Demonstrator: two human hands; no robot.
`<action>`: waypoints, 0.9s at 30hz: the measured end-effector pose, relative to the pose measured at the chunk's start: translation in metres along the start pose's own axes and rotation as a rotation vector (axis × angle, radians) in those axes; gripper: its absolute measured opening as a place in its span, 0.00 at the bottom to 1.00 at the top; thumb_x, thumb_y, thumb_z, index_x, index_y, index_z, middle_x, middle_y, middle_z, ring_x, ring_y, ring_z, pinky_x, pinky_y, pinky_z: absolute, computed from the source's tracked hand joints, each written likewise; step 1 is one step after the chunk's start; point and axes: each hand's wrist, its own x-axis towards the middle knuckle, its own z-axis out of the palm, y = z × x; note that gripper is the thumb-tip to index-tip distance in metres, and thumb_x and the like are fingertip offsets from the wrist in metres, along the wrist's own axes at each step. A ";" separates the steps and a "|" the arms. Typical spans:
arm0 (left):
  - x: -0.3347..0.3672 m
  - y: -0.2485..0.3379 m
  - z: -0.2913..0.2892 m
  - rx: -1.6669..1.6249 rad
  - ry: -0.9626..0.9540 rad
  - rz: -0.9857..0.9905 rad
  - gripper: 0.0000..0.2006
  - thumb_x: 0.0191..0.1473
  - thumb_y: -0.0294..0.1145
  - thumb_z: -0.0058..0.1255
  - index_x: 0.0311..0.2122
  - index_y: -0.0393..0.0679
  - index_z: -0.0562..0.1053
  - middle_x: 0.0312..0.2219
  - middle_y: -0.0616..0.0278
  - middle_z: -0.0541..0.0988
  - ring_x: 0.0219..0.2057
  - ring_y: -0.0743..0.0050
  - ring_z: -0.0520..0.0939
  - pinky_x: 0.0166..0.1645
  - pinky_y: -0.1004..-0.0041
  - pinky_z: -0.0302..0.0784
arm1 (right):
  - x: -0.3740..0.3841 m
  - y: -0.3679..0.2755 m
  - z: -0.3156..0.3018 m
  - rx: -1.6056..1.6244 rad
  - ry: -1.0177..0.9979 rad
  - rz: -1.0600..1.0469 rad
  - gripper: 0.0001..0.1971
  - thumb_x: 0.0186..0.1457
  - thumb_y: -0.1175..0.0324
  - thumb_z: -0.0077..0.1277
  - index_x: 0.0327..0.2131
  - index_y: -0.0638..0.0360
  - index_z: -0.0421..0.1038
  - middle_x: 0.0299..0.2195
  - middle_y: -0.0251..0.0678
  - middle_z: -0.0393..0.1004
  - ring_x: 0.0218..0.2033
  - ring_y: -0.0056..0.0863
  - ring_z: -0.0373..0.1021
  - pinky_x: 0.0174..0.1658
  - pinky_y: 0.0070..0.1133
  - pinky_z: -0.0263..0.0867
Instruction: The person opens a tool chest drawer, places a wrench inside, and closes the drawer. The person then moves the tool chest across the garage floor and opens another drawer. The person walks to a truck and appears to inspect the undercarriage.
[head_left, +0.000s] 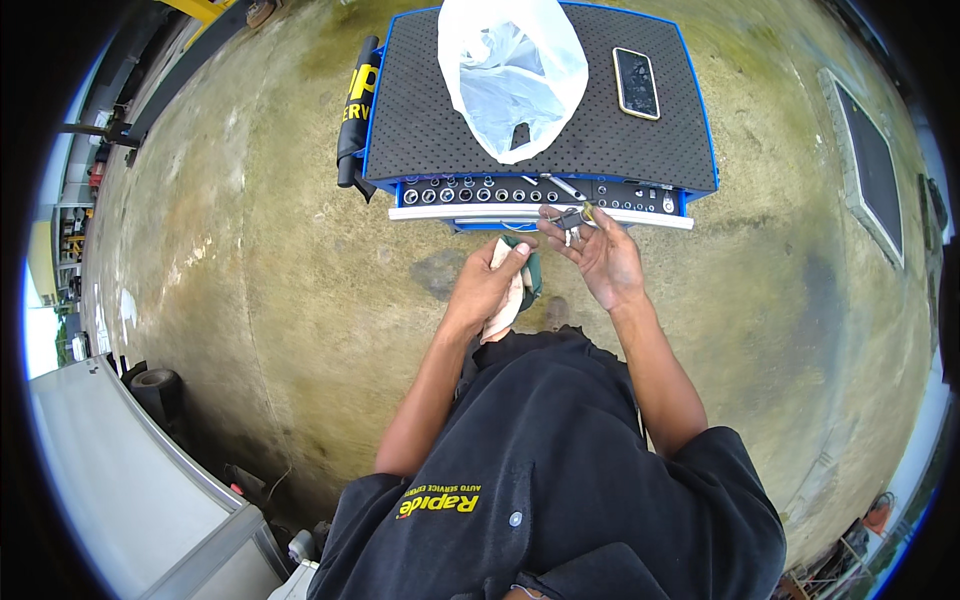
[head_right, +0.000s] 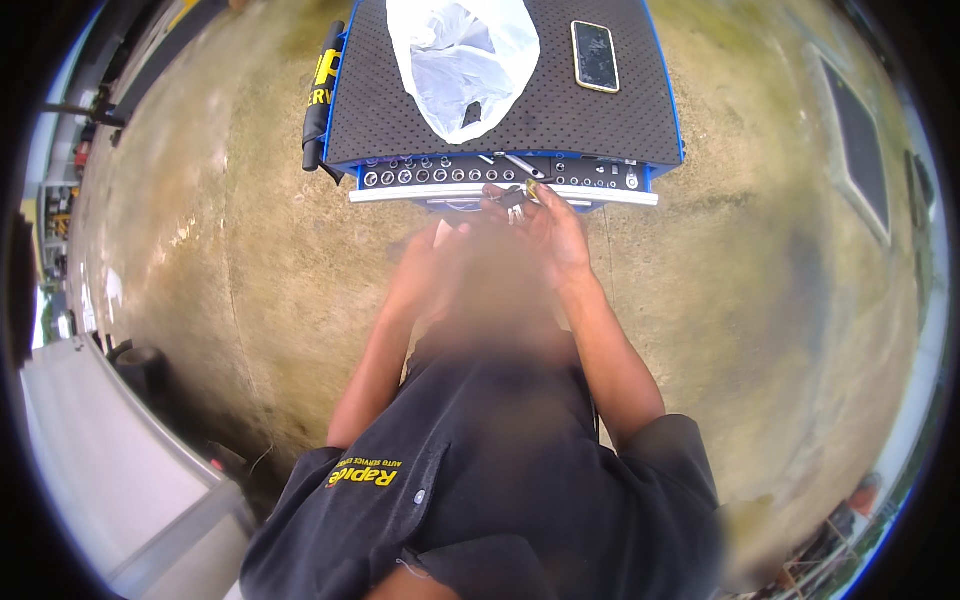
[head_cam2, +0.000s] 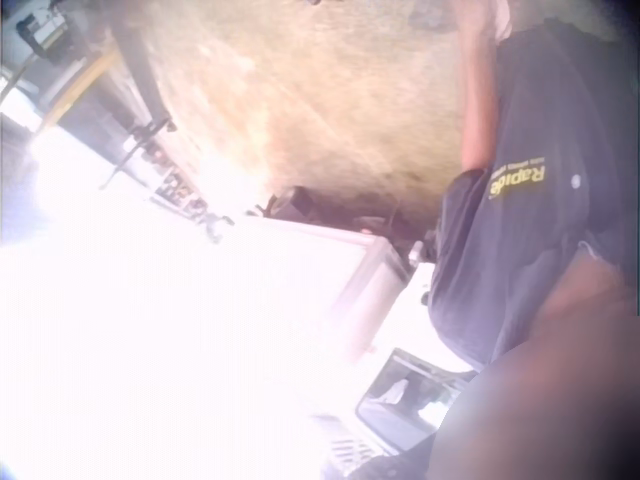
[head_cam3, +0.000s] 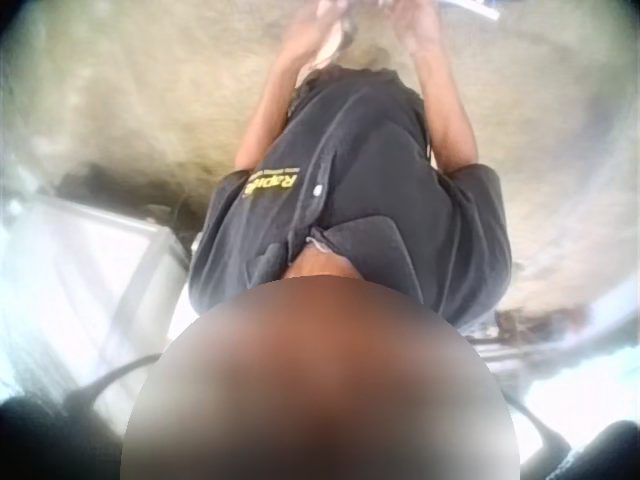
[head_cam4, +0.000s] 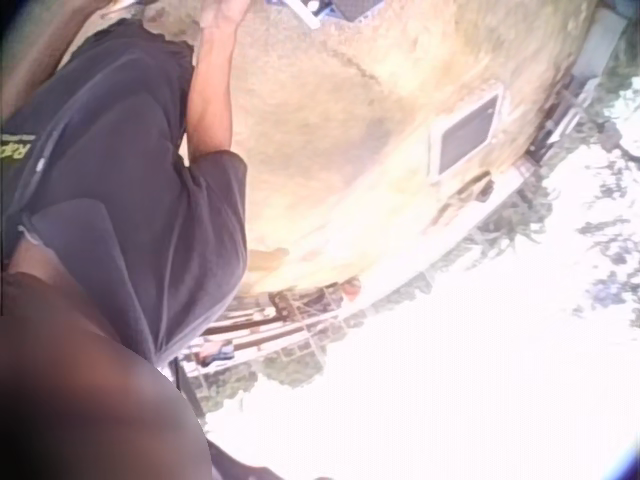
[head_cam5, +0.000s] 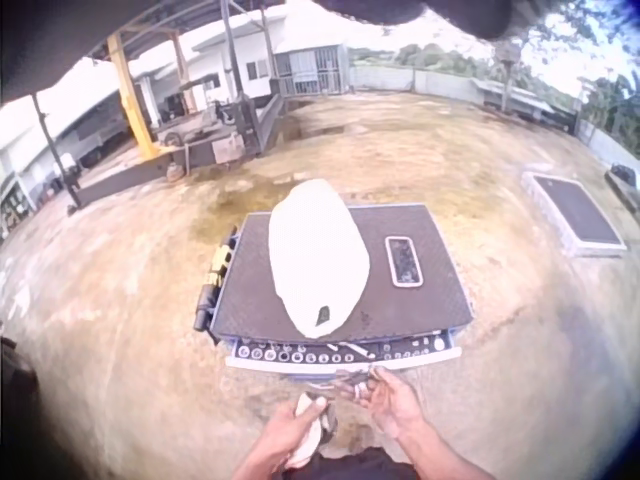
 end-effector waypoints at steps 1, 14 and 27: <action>-0.001 0.001 0.002 0.011 0.025 0.000 0.15 0.69 0.43 0.54 0.48 0.40 0.79 0.27 0.71 0.80 0.25 0.88 0.75 0.29 0.79 0.71 | -0.001 0.003 0.003 0.003 -0.004 -0.012 0.25 0.75 0.55 0.32 0.62 0.64 0.65 0.58 0.54 0.75 0.58 0.47 0.75 0.61 0.34 0.71; 0.018 -0.047 0.005 0.473 0.205 0.248 0.27 0.55 0.48 0.68 0.44 0.29 0.77 0.30 0.37 0.84 0.34 0.42 0.88 0.38 0.53 0.79 | -0.006 0.065 0.017 -0.153 0.003 -0.080 0.25 0.73 0.66 0.39 0.71 0.57 0.58 0.67 0.40 0.68 0.66 0.28 0.64 0.70 0.29 0.56; 0.006 -0.025 -0.031 0.525 -0.056 0.088 0.16 0.53 0.29 0.61 0.45 0.31 0.78 0.32 0.52 0.85 0.33 0.66 0.85 0.41 0.65 0.79 | 0.077 0.085 -0.125 -0.984 0.191 -0.110 0.19 0.67 0.72 0.47 0.58 0.67 0.72 0.63 0.45 0.70 0.60 0.40 0.71 0.62 0.34 0.66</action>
